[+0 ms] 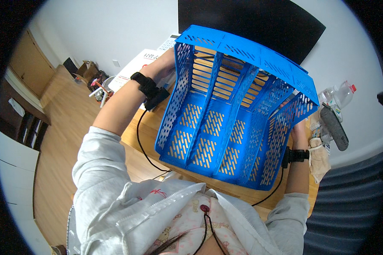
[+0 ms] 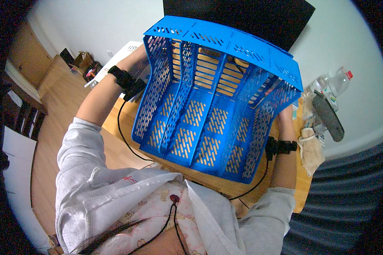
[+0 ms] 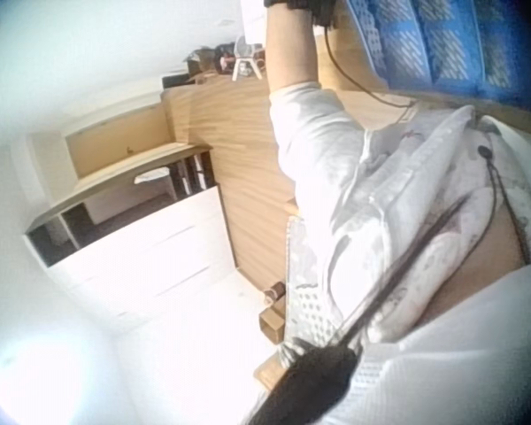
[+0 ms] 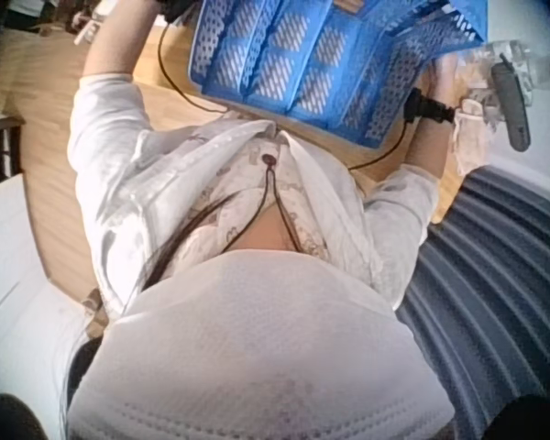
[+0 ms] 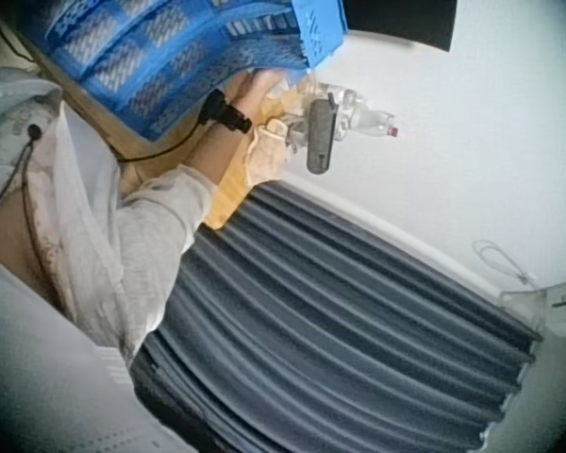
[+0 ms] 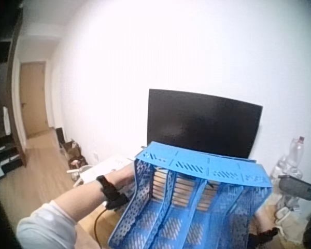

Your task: The person assembles a blue plastic basket by hand, snapping together the side panels and then attaching the top frame. The person rotates the basket to align and secure each component until the structure is complete.

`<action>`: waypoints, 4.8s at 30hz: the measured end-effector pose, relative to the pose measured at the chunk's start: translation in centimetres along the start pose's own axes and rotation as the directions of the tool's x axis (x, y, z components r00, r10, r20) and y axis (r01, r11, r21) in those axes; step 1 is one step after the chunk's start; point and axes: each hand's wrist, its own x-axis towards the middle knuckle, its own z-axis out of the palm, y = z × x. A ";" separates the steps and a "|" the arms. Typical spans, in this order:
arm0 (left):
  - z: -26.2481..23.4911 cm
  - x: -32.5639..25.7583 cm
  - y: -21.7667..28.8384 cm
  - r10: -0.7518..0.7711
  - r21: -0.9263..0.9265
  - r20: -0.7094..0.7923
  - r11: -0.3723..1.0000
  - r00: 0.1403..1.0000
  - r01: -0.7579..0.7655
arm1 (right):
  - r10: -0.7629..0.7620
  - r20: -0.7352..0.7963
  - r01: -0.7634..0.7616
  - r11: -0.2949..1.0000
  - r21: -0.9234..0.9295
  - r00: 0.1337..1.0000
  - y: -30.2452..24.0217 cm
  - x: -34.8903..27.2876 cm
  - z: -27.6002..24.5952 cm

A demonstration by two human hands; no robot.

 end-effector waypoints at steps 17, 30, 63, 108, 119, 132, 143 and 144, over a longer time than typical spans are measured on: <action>-0.1 -0.2 -0.8 0.042 0.040 -0.014 0.998 0.999 -0.041 | -0.049 -0.092 0.051 0.998 0.028 0.995 -2.1 0.3 1.1; 0.3 -0.9 -0.6 -0.007 -0.067 -0.038 0.998 0.999 0.005 | -0.118 -0.297 0.167 0.975 0.147 0.948 -0.7 1.0 1.4; 0.2 -2.5 -1.0 0.017 -0.068 -0.062 0.997 0.998 -0.021 | -0.021 -0.138 0.009 0.996 -0.084 0.990 -0.3 0.1 1.0; 0.4 -3.2 -3.2 -0.095 -0.040 -0.087 0.995 0.992 0.092 | 0.232 0.079 -0.169 0.867 -0.469 0.970 0.6 -0.6 -1.6; 2.1 -4.0 -1.9 -0.226 -0.091 0.051 0.969 0.973 0.230 | 0.232 0.095 -0.143 0.822 -0.552 0.968 1.2 -0.4 -1.9; 2.4 -3.6 -3.0 -0.146 -0.138 0.074 0.978 0.986 0.155 | 0.271 -0.108 -0.292 0.891 -0.347 0.956 -1.6 -1.8 2.1; 2.7 -3.7 -3.5 -0.166 -0.160 0.168 0.968 0.972 0.193 | 0.215 -0.098 -0.234 0.930 -0.284 0.972 0.6 -0.5 1.4; 2.7 -3.9 -3.5 -0.122 -0.189 0.209 0.968 0.970 0.162 | 0.208 -0.100 -0.228 0.933 -0.279 0.973 0.7 -0.5 1.3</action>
